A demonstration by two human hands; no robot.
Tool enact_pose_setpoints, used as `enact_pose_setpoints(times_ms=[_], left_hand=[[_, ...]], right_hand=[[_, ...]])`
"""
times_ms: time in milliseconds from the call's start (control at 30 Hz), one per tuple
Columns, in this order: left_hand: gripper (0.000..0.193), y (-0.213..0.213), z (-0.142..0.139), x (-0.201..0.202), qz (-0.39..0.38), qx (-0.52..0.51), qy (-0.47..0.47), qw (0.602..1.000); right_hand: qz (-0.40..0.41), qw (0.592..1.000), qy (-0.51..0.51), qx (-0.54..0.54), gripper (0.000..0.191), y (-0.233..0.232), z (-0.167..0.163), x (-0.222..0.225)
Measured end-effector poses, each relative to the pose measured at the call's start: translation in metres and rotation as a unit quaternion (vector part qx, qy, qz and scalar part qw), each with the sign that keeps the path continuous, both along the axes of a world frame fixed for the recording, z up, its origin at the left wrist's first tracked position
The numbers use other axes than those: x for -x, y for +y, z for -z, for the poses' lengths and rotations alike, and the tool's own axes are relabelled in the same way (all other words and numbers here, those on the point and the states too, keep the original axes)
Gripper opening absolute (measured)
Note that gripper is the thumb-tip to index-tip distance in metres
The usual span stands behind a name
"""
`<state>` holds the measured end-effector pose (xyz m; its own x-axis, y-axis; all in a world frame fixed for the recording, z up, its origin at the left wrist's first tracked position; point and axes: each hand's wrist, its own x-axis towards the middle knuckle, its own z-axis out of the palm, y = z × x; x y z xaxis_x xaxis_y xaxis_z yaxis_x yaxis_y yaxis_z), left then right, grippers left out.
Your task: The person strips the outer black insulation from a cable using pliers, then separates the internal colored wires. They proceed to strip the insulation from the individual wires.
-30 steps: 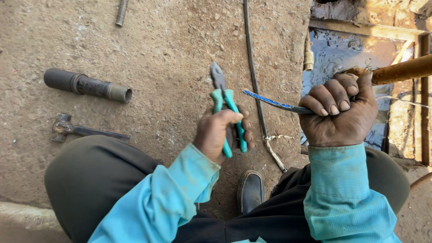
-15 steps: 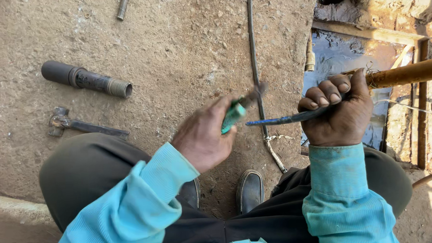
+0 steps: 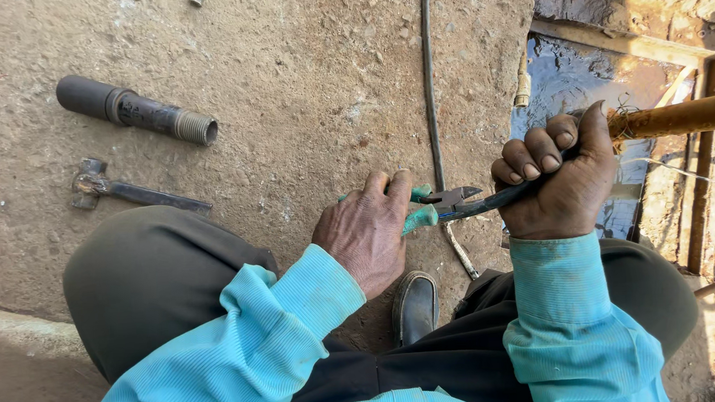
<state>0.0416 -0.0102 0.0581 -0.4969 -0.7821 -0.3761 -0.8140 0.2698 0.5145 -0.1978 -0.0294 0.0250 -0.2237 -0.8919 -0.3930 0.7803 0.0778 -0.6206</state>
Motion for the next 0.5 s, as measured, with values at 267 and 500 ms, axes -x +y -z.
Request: enact_pose_setpoints(times_ms=[267, 500], left_hand=[[0.061, -0.0004, -0.0031, 0.0063, 0.026, -0.007, -0.046, 0.999], [0.055, 0.0022, -0.0009, 0.0074, 0.016, 0.005, -0.034, 0.999]], right_hand=[[0.000, 1.000, 0.017, -0.003, 0.052, 0.0020, -0.0022, -0.0041], [0.010, 1.000, 0.019, -0.003, 0.052, 0.0023, -0.0012, -0.0044]])
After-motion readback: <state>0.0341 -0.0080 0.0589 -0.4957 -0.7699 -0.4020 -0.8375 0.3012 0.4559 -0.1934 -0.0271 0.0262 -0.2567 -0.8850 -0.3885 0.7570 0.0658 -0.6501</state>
